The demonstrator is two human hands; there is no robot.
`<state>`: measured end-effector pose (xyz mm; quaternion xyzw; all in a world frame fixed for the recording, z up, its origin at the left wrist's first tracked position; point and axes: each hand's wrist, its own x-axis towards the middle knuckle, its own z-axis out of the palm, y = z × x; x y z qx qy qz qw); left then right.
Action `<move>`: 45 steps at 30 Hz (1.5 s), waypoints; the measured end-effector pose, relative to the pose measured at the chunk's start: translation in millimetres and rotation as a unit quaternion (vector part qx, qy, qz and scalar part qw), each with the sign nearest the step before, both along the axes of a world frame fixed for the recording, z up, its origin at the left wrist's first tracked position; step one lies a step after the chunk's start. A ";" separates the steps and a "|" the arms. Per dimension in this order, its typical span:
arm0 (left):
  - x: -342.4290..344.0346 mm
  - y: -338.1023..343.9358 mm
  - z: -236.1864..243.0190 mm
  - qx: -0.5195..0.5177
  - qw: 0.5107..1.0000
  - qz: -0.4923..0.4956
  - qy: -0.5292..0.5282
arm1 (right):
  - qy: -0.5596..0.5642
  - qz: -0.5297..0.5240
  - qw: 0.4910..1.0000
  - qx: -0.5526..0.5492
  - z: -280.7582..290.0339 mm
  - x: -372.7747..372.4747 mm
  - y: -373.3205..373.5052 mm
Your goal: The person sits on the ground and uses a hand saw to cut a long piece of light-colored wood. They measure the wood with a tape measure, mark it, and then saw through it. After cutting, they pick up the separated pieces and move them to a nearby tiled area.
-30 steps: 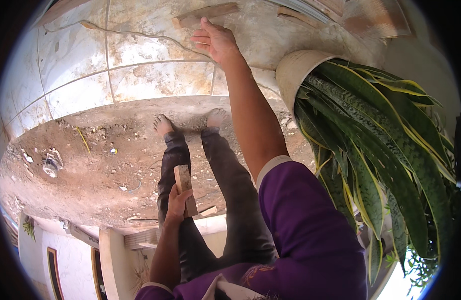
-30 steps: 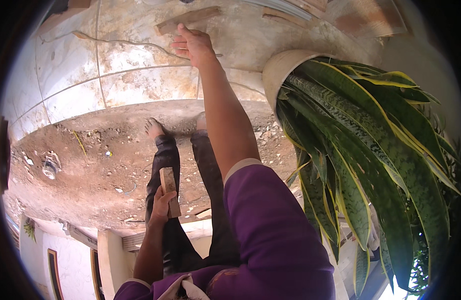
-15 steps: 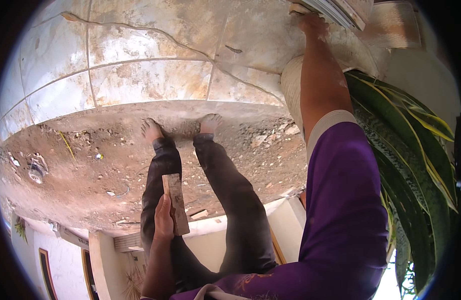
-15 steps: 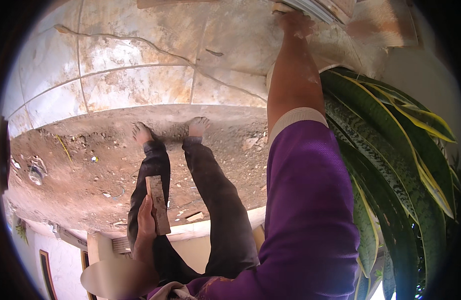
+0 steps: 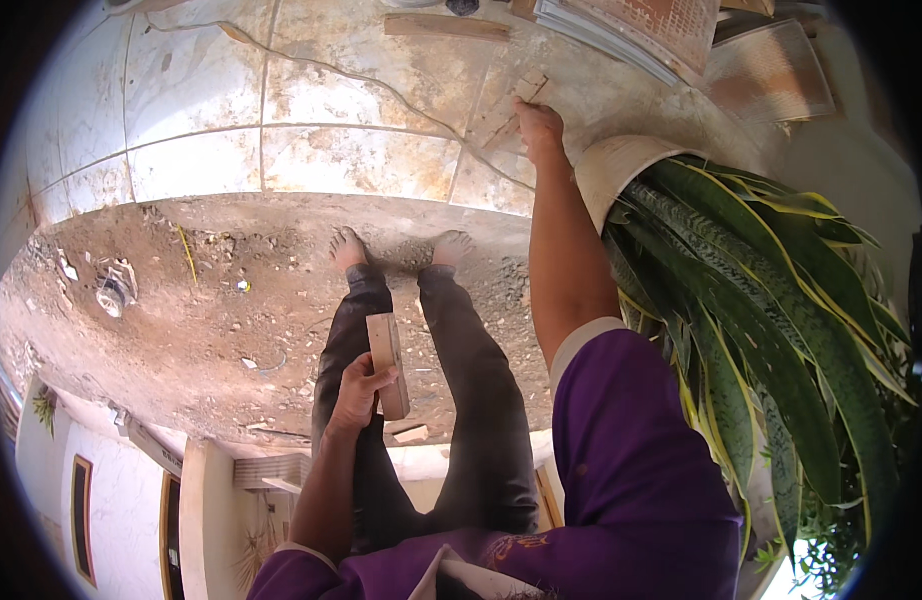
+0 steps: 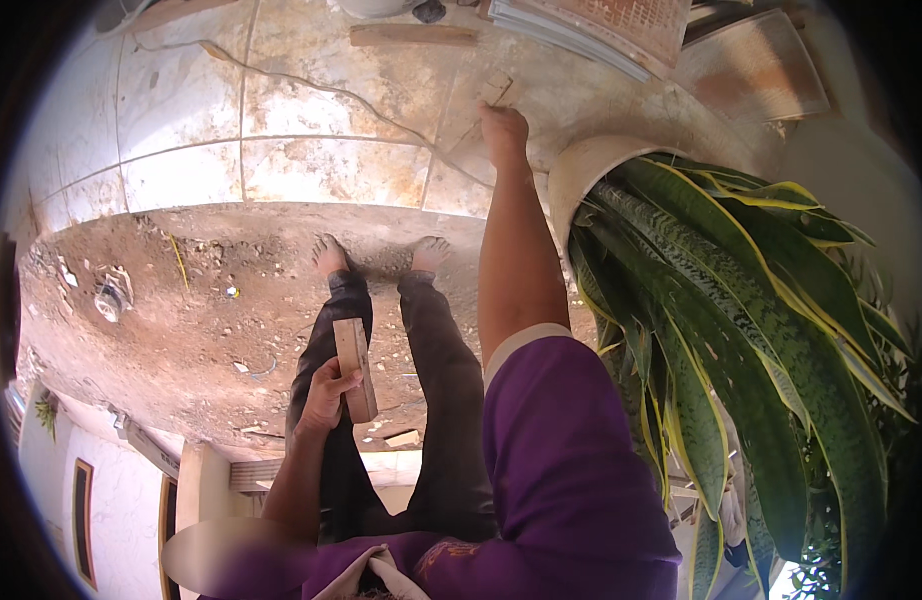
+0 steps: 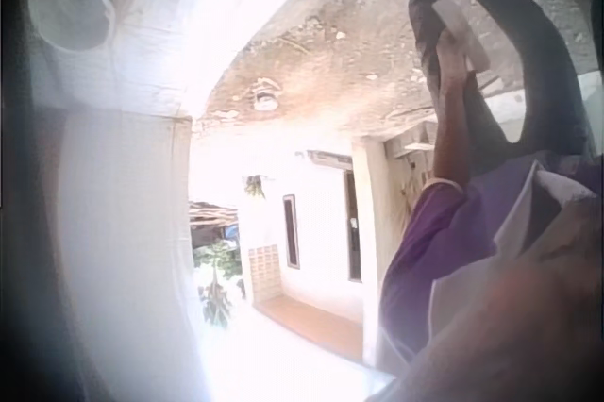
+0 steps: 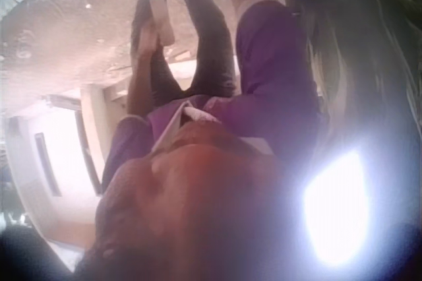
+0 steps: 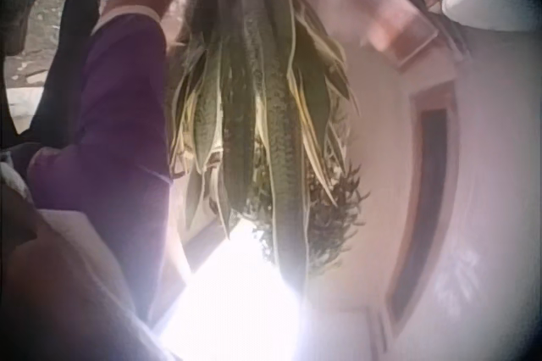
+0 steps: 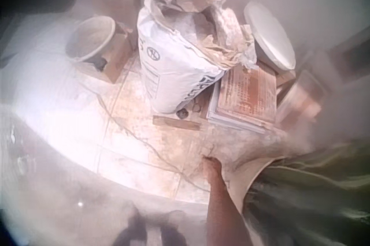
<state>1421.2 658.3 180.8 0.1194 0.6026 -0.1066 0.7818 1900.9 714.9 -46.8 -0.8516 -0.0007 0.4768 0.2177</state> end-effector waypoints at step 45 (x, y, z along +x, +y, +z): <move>95.3 155.4 536.4 0.489 0.804 0.163 -0.296 | 0.188 0.045 0.804 0.562 753.5 -240.0 -19.2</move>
